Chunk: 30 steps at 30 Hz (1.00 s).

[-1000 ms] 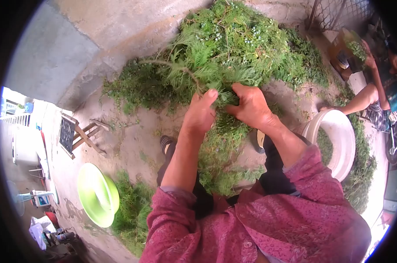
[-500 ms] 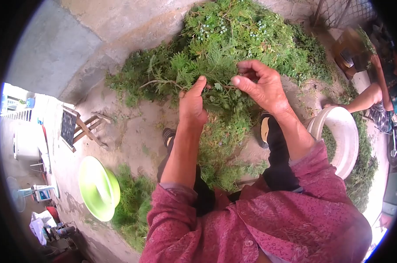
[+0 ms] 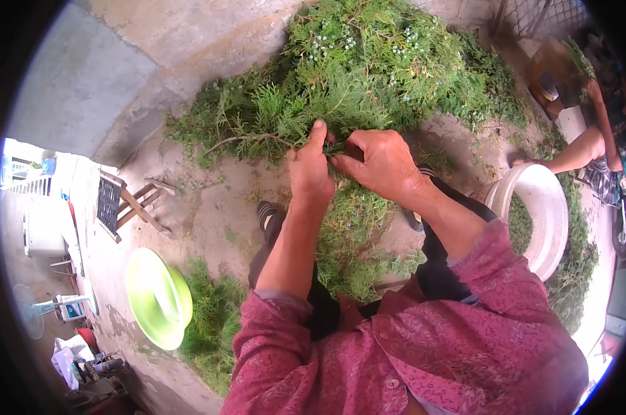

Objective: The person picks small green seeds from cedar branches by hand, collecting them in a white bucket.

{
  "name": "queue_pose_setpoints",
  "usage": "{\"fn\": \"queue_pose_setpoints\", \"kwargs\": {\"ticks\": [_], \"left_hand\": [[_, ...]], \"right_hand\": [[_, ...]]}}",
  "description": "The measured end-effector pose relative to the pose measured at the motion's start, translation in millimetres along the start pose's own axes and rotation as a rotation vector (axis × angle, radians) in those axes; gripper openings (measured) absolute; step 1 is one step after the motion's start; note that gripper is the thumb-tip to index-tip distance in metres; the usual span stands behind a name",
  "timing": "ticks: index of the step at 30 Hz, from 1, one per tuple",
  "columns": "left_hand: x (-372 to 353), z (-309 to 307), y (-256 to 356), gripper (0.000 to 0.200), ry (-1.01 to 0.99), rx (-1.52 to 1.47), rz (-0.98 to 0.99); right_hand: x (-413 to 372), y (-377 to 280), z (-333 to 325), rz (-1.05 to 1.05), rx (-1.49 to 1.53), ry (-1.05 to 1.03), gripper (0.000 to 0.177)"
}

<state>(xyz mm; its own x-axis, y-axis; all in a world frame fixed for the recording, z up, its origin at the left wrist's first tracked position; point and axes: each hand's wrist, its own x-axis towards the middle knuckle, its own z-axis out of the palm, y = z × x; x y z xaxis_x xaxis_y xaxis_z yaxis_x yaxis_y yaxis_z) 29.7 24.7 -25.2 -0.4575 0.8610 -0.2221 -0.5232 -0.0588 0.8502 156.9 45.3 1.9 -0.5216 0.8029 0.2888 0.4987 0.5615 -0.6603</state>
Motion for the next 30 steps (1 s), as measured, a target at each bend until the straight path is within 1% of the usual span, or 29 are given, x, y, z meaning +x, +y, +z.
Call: {"fn": "queue_pose_setpoints", "kwargs": {"ticks": [2,3,4,5,6,8,9,11,12,13,14,15,16,17,18,19,20,22,23,25,27,29,30], "left_hand": [[0,1,1,0.022,-0.047,-0.086,-0.099],[-3,2,4,0.022,-0.047,-0.086,-0.099],[-6,4,9,0.024,-0.138,-0.221,-0.193],[-8,5,14,0.026,-0.229,-0.356,-0.286],[-8,2,13,0.026,-0.225,-0.355,-0.284],[-7,-4,9,0.029,-0.308,-0.441,-0.418],[-8,-4,8,0.029,-0.304,-0.440,-0.418],[-10,-2,8,0.031,-0.218,-0.375,-0.358],[-8,-4,7,0.031,-0.217,-0.374,-0.358],[-5,-7,6,0.030,-0.234,-0.286,-0.330],[-3,-9,6,0.029,-0.251,-0.198,-0.301],[-1,-9,8,0.029,-0.251,-0.198,-0.301],[0,-9,10,0.028,-0.183,-0.133,-0.264],[2,-9,12,0.027,-0.113,-0.070,-0.226],[4,-11,14,0.027,-0.115,-0.033,-0.172],[3,-12,18,0.027,-0.112,-0.034,-0.170],[2,-10,23,0.027,-0.136,-0.042,-0.160],[5,-15,21,0.028,-0.208,-0.083,-0.125],[4,-14,22,0.028,-0.208,-0.082,-0.126],[2,-11,25,0.027,-0.214,0.033,-0.044],[1,-10,24,0.027,-0.237,0.009,-0.061],[-1,-8,22,0.028,-0.261,-0.015,-0.079],[-2,-6,21,0.028,-0.272,-0.008,-0.076]], "right_hand": [[-1,0,2,0.032,-0.002,-0.023,0.030],[-1,-1,3,0.005,0.061,0.019,0.026],[-2,-2,4,-0.022,0.125,0.060,0.023],[-3,-5,4,-0.024,0.126,0.059,0.023],[-4,-10,2,0.007,0.163,0.044,0.021],[-5,-13,2,0.040,0.204,0.026,0.020],[-6,-13,2,0.007,0.188,0.024,0.020],[-6,-11,1,-0.027,0.173,0.022,0.020],[-5,-9,0,-0.011,0.243,-0.025,0.017],[-5,-8,-1,0.004,0.312,-0.071,0.014],[-5,-8,-2,0.004,0.313,-0.071,0.014],[-5,-8,-3,0.115,0.405,-0.189,0.016],[-5,-8,-5,0.226,0.495,-0.308,0.018],[-5,-10,-10,0.224,0.494,-0.310,0.018],[-5,-14,-17,0.293,0.705,-0.371,0.015],[-6,-18,-22,0.363,0.919,-0.430,0.013],[-4,-18,-27,0.363,0.921,-0.431,0.013],[0,-15,-35,0.519,1.123,-0.393,0.010],[2,-10,-35,0.520,1.124,-0.392,0.010],[5,4,-29,0.651,1.325,-0.264,0.011],[5,11,-24,0.617,1.316,-0.235,0.013],[3,8,-20,0.563,1.035,-0.257,0.011],[2,-1,-21,0.501,0.889,-0.284,0.015]]}}
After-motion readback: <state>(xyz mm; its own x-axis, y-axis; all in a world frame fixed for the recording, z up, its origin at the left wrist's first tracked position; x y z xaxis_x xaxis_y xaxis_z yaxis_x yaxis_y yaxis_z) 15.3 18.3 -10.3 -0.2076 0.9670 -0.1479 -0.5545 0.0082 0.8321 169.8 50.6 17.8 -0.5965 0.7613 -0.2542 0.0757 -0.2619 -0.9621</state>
